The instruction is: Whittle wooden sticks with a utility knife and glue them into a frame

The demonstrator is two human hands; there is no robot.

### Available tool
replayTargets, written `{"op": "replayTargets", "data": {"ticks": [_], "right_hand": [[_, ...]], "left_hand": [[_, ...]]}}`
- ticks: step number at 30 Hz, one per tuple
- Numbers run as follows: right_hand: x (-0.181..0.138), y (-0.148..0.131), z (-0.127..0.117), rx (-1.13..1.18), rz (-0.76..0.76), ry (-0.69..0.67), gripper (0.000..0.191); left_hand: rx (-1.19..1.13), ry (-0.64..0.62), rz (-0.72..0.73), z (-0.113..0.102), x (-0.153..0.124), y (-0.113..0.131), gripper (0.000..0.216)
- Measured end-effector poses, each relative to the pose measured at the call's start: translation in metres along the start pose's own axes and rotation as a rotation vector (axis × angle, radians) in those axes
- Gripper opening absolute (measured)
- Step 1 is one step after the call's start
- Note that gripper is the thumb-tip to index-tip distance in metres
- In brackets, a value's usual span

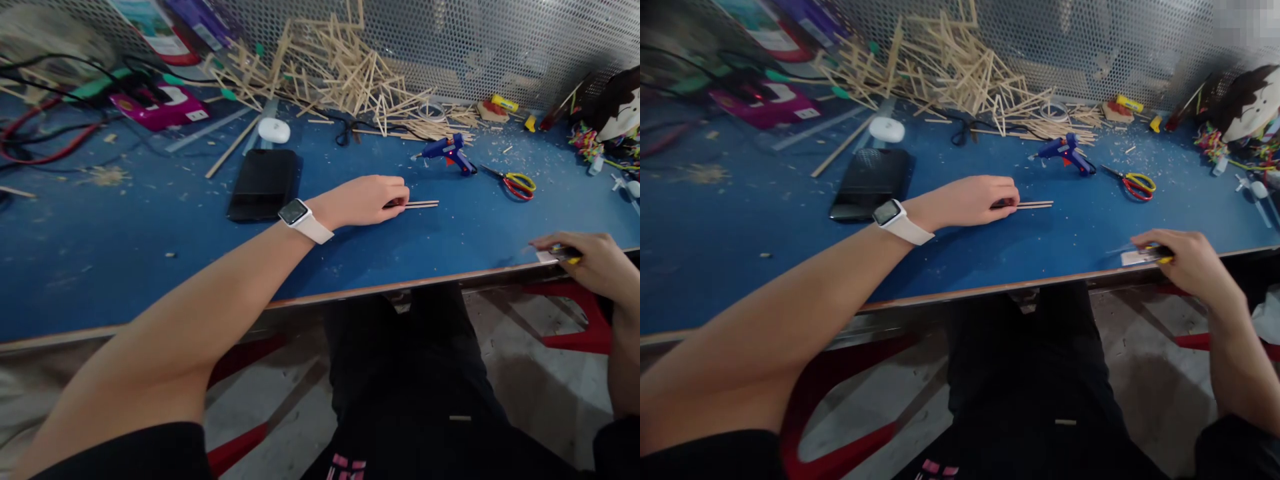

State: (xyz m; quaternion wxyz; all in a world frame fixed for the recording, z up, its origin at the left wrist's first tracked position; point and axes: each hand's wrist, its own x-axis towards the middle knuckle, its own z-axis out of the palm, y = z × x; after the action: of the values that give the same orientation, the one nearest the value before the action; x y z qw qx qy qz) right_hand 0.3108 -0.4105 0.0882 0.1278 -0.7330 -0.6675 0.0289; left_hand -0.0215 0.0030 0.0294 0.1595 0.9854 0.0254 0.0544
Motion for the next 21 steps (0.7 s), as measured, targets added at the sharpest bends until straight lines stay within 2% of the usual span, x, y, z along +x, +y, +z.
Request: {"op": "replayTargets", "data": {"ticks": [2,4,6,8,11,15,16,18,20,21], "right_hand": [[0.024,-0.027,0.023,0.091,-0.057,0.072,0.056],[0.052,-0.062,0.053,0.197,-0.181,0.094,0.05],[0.074,-0.092,0.078,0.219,-0.306,0.06,0.05],[0.086,-0.109,0.089,0.169,-0.403,0.024,0.054],[0.084,-0.102,0.073,0.148,-0.506,-0.122,0.062],[0.069,-0.068,0.024,0.196,-0.402,-0.308,0.068],[0.07,-0.063,0.017,0.184,-0.359,-0.274,0.067],[0.078,-0.063,0.015,0.184,-0.298,-0.108,0.065],[0.096,-0.074,0.032,0.205,-0.283,0.113,0.05],[0.107,-0.082,0.045,0.196,-0.302,0.16,0.046]], "left_hand": [[-0.003,-0.003,-0.004,0.0,0.0,0.0,0.025],[-0.008,0.002,0.002,0.0,0.0,0.0,0.026],[-0.009,0.007,0.011,0.001,-0.001,0.0,0.027],[-0.003,0.01,0.012,0.0,-0.003,0.0,0.028],[-0.002,0.007,0.006,0.0,-0.004,0.002,0.028],[-0.006,0.001,-0.008,-0.002,-0.004,0.004,0.027],[-0.003,-0.002,-0.015,-0.002,-0.004,0.004,0.026],[0.003,-0.01,-0.034,-0.003,-0.004,0.004,0.026],[0.002,-0.013,-0.049,-0.003,-0.005,0.004,0.026],[-0.001,-0.012,-0.054,-0.003,-0.005,0.004,0.026]]}}
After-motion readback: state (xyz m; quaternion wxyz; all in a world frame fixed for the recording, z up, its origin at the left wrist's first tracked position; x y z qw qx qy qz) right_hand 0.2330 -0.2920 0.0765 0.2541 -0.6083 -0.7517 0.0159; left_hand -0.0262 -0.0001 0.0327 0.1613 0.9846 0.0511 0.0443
